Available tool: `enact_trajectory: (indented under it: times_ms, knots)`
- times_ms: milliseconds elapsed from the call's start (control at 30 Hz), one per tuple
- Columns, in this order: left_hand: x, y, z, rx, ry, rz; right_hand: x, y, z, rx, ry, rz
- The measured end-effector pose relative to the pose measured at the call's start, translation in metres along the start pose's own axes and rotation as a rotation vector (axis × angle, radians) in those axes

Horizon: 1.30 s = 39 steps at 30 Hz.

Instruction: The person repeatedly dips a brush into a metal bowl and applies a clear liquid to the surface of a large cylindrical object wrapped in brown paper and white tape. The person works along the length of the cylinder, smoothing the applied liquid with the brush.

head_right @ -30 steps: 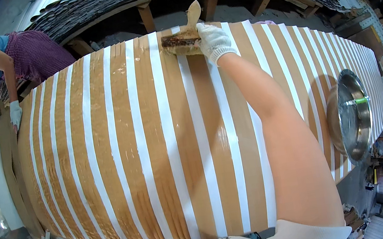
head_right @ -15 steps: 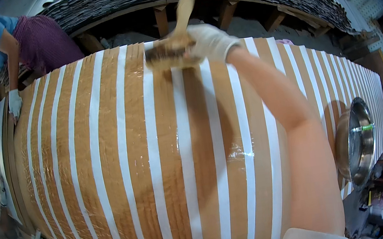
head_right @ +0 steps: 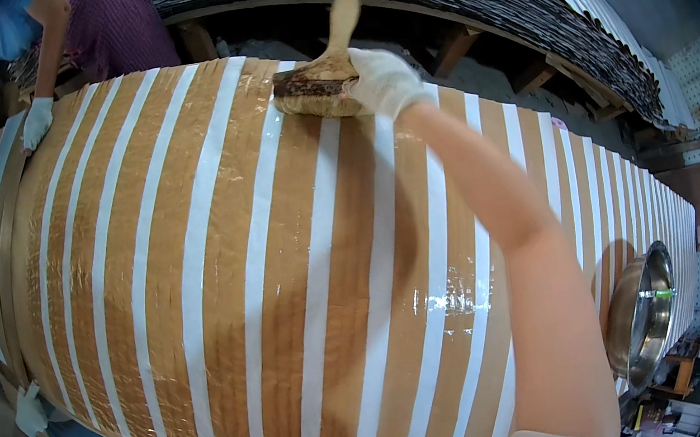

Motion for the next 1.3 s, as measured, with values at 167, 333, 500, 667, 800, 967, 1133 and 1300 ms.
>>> enact_trajectory:
  times_ms: [167,333,500,667,800,967,1133,1300]
  knots:
    - [-0.004,-0.003,0.006,0.076,-0.171,-0.051,-0.022,-0.032,0.018,-0.247,0.059,-0.066]
    - [-0.001,-0.003,-0.003,0.168,-0.123,0.020,0.050,-0.056,0.033,-0.164,-0.139,0.010]
    - [0.001,-0.005,-0.001,0.110,-0.107,0.004,0.041,-0.055,-0.021,-0.177,0.147,-0.215]
    - [0.005,-0.003,-0.008,0.113,-0.042,0.009,0.082,-0.089,0.010,-0.284,0.089,-0.114]
    - [0.007,-0.004,-0.009,0.190,-0.122,0.011,0.090,-0.082,-0.028,-0.187,0.086,-0.068]
    - [0.011,-0.006,-0.007,0.304,-0.107,0.014,0.103,-0.097,-0.022,-0.309,0.106,-0.226]
    - [0.011,-0.003,-0.023,0.235,-0.051,0.041,0.169,-0.115,-0.049,-0.259,-0.646,-0.246]
    - [0.006,-0.002,-0.002,0.113,-0.131,-0.001,0.240,-0.105,-0.083,-0.418,-0.467,-0.092]
Point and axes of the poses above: each hand's wrist, its own y-axis away from the middle knuckle, its own z-axis out of the back of the hand, x = y × z, the point moved 9 cm from there along -y, towards the middle knuckle, and after that the axes turned 8 degrees about -y, right-handed, at the moved point
